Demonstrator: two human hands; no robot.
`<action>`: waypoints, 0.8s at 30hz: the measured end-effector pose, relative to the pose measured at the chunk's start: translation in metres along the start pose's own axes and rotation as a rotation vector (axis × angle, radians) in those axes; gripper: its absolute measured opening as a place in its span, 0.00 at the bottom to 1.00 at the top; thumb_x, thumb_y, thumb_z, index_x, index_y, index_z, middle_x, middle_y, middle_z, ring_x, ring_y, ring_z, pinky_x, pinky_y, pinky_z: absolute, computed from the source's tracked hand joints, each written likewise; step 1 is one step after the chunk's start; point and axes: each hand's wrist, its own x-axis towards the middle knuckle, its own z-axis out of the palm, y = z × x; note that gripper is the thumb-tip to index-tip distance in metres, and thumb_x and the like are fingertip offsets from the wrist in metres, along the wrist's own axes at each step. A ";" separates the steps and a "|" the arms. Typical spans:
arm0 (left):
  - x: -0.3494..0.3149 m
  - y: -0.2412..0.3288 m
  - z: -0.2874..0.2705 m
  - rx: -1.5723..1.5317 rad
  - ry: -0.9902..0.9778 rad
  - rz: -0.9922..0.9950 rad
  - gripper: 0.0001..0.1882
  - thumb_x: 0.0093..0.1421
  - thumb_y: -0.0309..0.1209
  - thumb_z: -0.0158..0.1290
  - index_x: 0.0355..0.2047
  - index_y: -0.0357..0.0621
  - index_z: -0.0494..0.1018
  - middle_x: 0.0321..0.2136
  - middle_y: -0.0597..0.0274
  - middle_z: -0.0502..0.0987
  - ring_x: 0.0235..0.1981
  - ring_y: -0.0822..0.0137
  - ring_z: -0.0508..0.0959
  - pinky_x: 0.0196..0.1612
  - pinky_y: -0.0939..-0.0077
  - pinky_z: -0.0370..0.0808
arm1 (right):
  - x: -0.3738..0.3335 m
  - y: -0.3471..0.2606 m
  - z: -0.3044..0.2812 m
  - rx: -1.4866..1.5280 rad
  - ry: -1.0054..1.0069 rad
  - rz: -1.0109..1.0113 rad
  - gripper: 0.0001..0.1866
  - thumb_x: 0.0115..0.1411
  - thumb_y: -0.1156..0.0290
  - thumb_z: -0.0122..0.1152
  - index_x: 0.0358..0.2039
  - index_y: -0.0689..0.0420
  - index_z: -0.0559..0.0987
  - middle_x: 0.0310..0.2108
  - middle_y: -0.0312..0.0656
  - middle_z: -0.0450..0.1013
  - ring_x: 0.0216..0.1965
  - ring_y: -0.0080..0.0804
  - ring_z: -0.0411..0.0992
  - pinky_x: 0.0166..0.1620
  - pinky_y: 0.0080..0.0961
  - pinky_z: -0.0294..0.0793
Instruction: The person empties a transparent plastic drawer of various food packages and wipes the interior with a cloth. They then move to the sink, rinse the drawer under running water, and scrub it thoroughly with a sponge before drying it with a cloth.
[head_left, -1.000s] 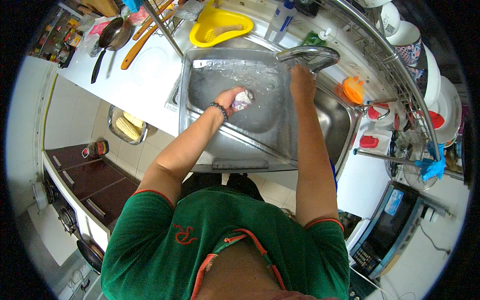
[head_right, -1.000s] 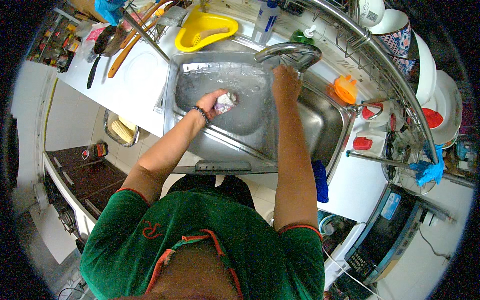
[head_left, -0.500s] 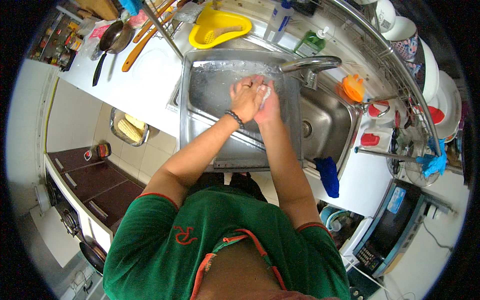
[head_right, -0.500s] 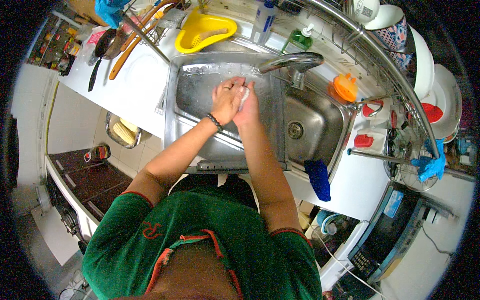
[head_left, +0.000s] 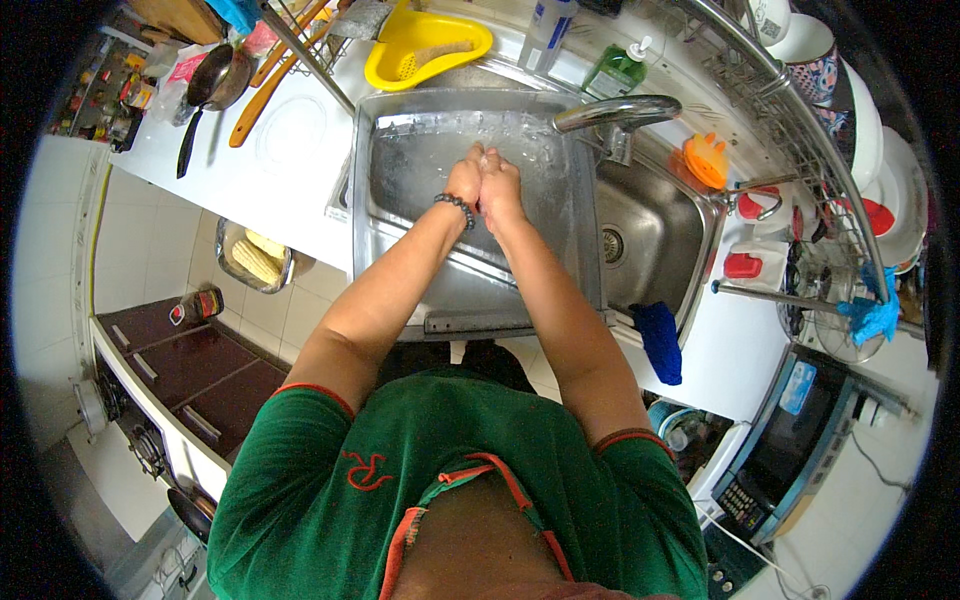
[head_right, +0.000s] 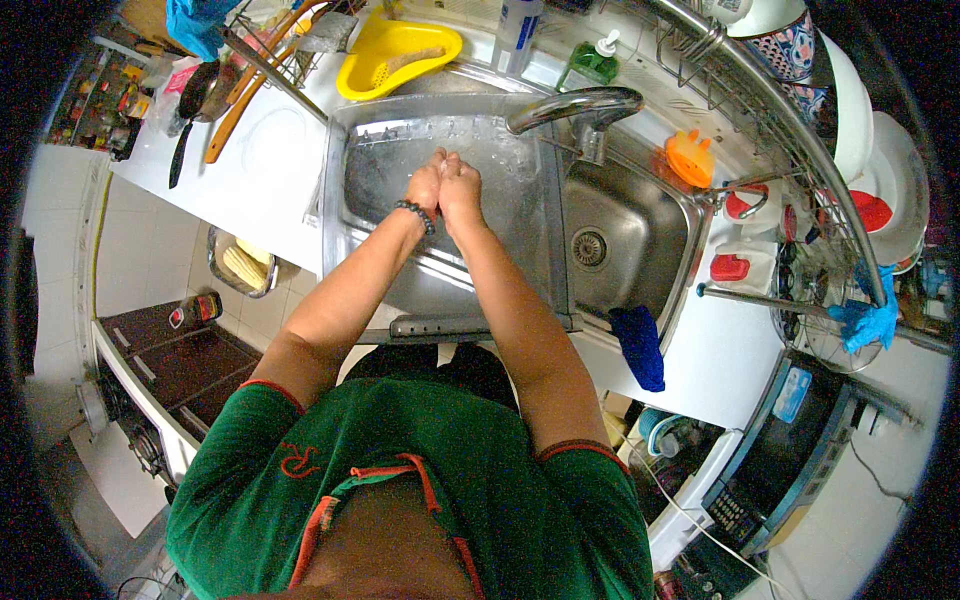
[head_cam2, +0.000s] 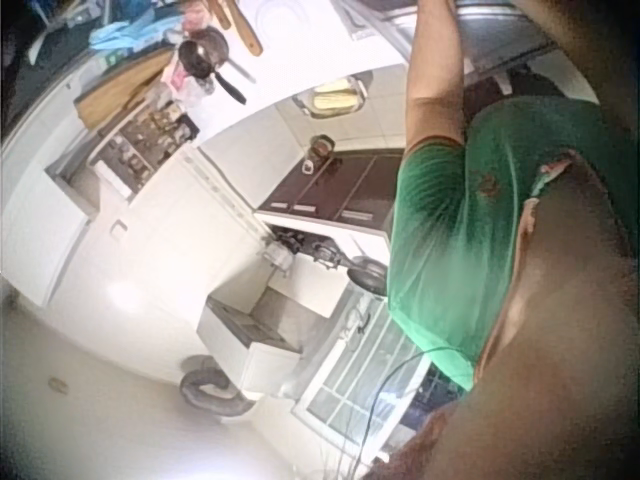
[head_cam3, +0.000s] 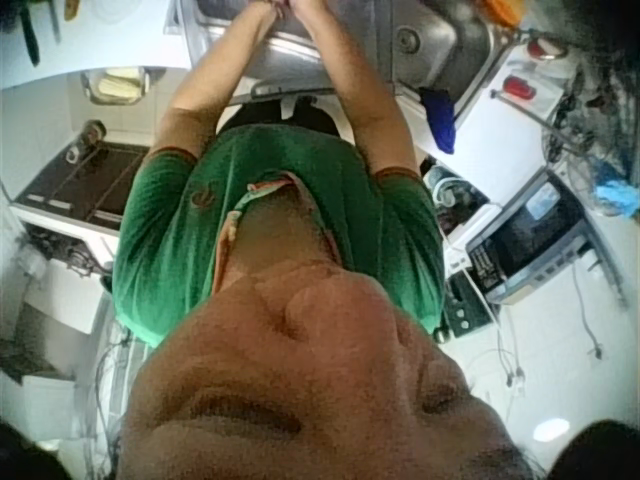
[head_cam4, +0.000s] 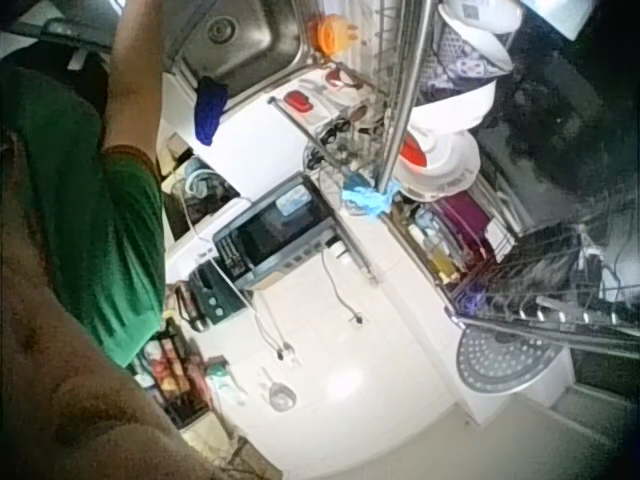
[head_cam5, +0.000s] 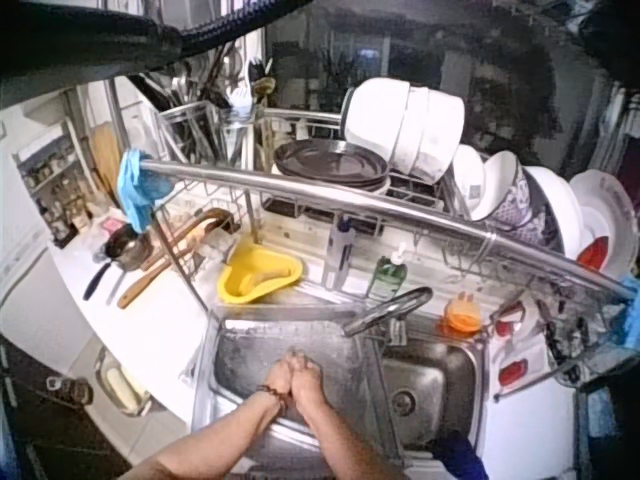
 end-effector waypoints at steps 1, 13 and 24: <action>-0.003 0.000 0.001 0.052 0.012 0.038 0.22 0.60 0.42 0.43 0.44 0.35 0.70 0.35 0.54 0.75 0.33 0.63 0.72 0.37 0.71 0.69 | 0.002 0.008 -0.003 -0.017 0.002 -0.024 0.18 0.65 0.60 0.41 0.32 0.62 0.74 0.20 0.34 0.68 0.16 0.20 0.62 0.15 0.22 0.60; 0.008 -0.024 -0.007 0.058 -0.063 0.040 0.16 0.62 0.33 0.40 0.44 0.35 0.69 0.33 0.56 0.75 0.32 0.65 0.73 0.36 0.70 0.70 | -0.023 -0.008 -0.009 -0.232 -0.046 0.019 0.19 0.64 0.62 0.43 0.25 0.64 0.74 0.19 0.39 0.69 0.22 0.24 0.66 0.28 0.24 0.67; -0.049 0.002 -0.112 1.225 0.001 0.888 0.22 0.47 0.29 0.58 0.45 0.41 0.69 0.51 0.48 0.66 0.50 0.51 0.67 0.50 0.64 0.67 | -0.077 -0.111 -0.156 -1.293 0.138 -0.530 0.18 0.54 0.58 0.55 0.36 0.61 0.75 0.35 0.52 0.73 0.38 0.48 0.71 0.41 0.36 0.69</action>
